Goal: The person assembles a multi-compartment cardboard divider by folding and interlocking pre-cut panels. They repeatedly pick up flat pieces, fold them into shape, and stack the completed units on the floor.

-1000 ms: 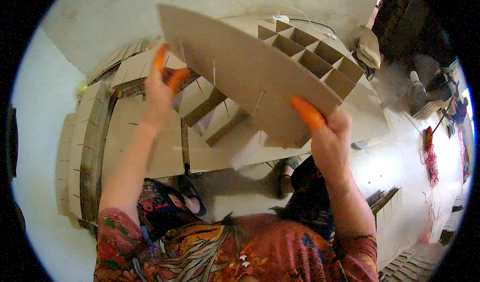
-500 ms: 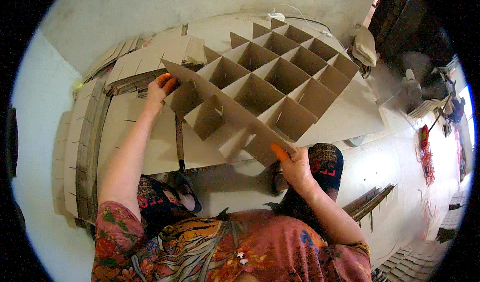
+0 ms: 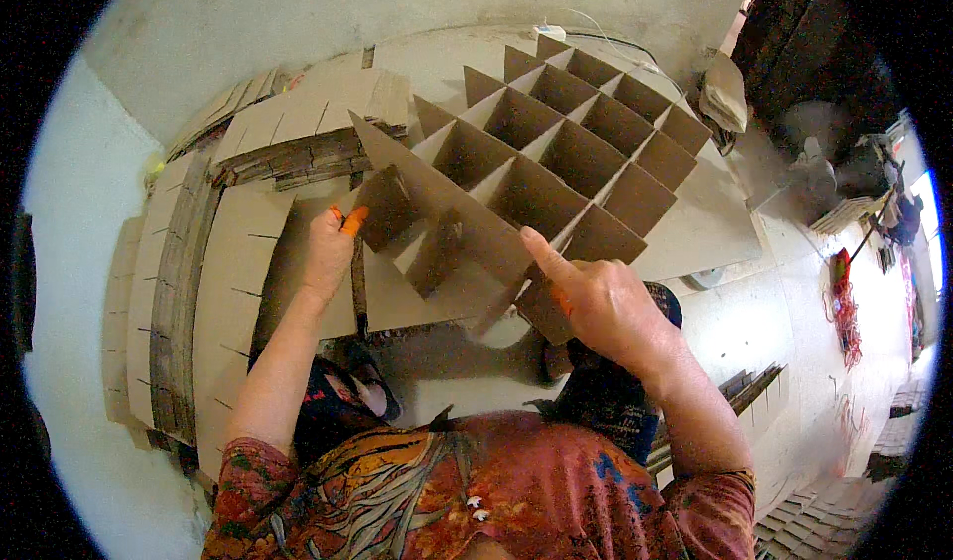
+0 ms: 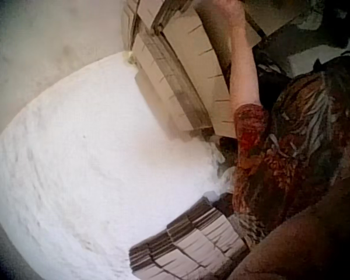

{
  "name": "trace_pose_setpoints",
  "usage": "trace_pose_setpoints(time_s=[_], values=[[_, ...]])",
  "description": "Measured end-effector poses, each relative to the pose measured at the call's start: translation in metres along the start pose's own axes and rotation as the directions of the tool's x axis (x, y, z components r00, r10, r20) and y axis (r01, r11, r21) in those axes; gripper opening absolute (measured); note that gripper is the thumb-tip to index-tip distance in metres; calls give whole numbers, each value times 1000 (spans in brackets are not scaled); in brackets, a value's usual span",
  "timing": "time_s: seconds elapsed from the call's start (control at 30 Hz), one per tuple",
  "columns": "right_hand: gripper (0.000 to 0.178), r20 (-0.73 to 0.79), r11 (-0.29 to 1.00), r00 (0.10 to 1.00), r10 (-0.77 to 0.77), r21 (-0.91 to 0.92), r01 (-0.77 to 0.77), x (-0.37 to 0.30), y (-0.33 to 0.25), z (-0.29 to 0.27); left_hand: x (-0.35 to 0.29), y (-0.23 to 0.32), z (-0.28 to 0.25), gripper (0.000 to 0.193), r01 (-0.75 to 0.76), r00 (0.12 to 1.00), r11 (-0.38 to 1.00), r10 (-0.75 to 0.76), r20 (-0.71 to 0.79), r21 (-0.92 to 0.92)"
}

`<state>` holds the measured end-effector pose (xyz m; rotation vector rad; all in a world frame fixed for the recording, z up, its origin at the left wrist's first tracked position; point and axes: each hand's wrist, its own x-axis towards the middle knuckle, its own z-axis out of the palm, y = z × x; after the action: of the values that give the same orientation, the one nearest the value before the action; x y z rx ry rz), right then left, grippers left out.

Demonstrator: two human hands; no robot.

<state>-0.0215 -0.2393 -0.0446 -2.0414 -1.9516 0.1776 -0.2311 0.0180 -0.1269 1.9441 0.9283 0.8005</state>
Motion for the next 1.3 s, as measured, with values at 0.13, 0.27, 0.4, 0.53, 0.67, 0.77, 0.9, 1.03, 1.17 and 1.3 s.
trace_pose_setpoints(time_s=[0.13,0.27,0.4,0.53,0.67,0.77,0.9,1.03,1.17,1.3], values=[[65,10,995,1000,-17,-95,18,5,5,31,-3,4,17,31,70,993,984,-53,106,-164],[58,-265,996,963,-42,-87,19,5,1,8,3,-23,23,39,-28,1000,912,24,-14,-410],[66,-687,942,674,272,46,-333,6,72,8,-21,6,33,46,130,990,900,-98,97,-415],[84,-334,771,710,620,425,-474,20,80,26,-40,21,69,62,76,965,908,37,260,-411],[70,-320,798,793,518,513,-314,33,21,41,-67,25,148,75,229,806,807,156,571,-544],[51,-95,596,799,594,719,-357,13,85,47,-77,49,159,74,321,683,747,244,688,-583],[36,-226,449,790,570,891,-69,-48,98,-4,-81,20,141,50,4,845,923,202,495,-384],[41,-618,722,497,609,691,-25,-125,94,-50,-86,2,138,35,91,884,947,66,463,-308],[50,-818,801,108,565,512,-308,-210,99,-84,-85,-5,132,30,154,866,942,16,499,-297],[61,-950,523,73,304,103,-846,-305,140,-64,-86,-2,134,30,202,860,924,-7,511,-326]])
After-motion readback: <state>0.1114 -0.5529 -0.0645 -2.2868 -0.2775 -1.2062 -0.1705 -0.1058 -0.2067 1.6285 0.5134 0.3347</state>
